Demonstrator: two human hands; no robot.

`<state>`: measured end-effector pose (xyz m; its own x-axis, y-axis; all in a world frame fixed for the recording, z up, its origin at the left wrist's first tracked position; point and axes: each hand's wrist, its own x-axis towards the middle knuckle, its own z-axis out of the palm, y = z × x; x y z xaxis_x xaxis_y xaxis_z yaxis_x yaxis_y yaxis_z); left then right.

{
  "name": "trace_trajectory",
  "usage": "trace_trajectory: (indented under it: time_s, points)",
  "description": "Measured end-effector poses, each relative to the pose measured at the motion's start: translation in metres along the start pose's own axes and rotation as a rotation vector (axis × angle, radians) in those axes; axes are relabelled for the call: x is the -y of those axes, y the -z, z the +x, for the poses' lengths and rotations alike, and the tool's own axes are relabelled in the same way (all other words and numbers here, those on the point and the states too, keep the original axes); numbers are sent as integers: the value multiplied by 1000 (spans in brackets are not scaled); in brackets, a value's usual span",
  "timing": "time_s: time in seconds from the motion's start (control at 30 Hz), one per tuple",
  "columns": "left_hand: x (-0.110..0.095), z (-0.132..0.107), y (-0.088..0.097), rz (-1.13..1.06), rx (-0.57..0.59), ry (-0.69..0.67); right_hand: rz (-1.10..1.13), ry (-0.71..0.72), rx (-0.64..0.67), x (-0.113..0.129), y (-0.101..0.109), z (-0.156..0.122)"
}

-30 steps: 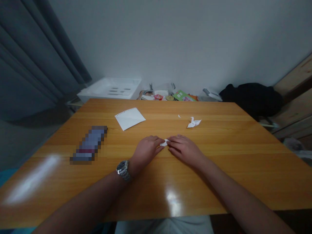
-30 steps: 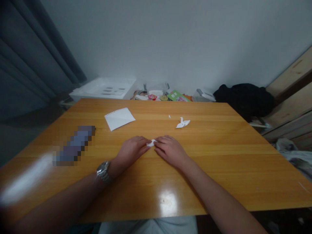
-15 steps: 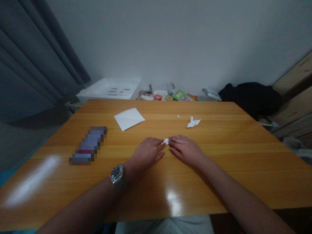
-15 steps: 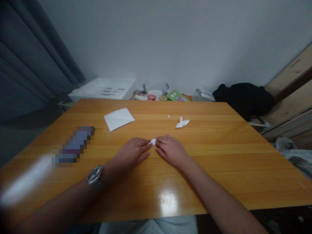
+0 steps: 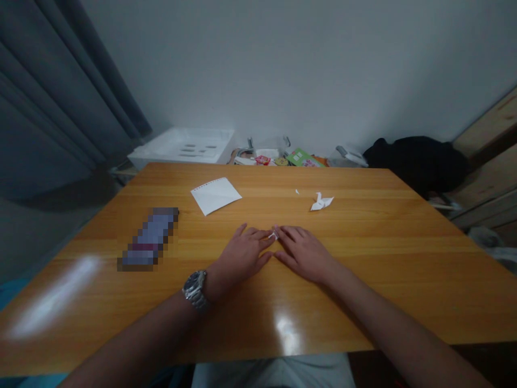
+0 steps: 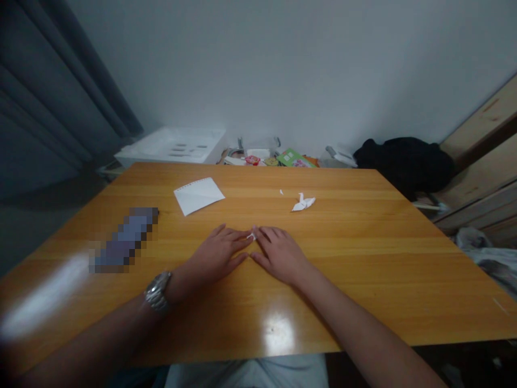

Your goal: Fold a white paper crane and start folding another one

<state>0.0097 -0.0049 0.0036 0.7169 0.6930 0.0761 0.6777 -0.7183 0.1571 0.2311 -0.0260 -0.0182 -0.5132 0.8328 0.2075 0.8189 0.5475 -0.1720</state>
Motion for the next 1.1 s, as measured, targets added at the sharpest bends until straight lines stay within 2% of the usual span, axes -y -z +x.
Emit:
trace_trajectory:
  time_s: [0.13,0.33,0.53,0.77,0.93,1.1]
  points:
    - [-1,0,-4,20,-4,-7,-34,-21,12,6,-3,0]
    - [-4,-1,-12,68,-32,-40,-4,10,51,3,-11,-2]
    - [-6,0,-15,60,-60,5,38,-1,57,0,-16,-6]
    - [-2,0,-14,9,-81,26,63,-14,79,1,-13,-5]
    - [0,2,-11,-35,-103,45,56,-42,112,-8,-9,-7]
    - [2,4,-12,-99,-130,1,34,-79,100,-18,-9,-10]
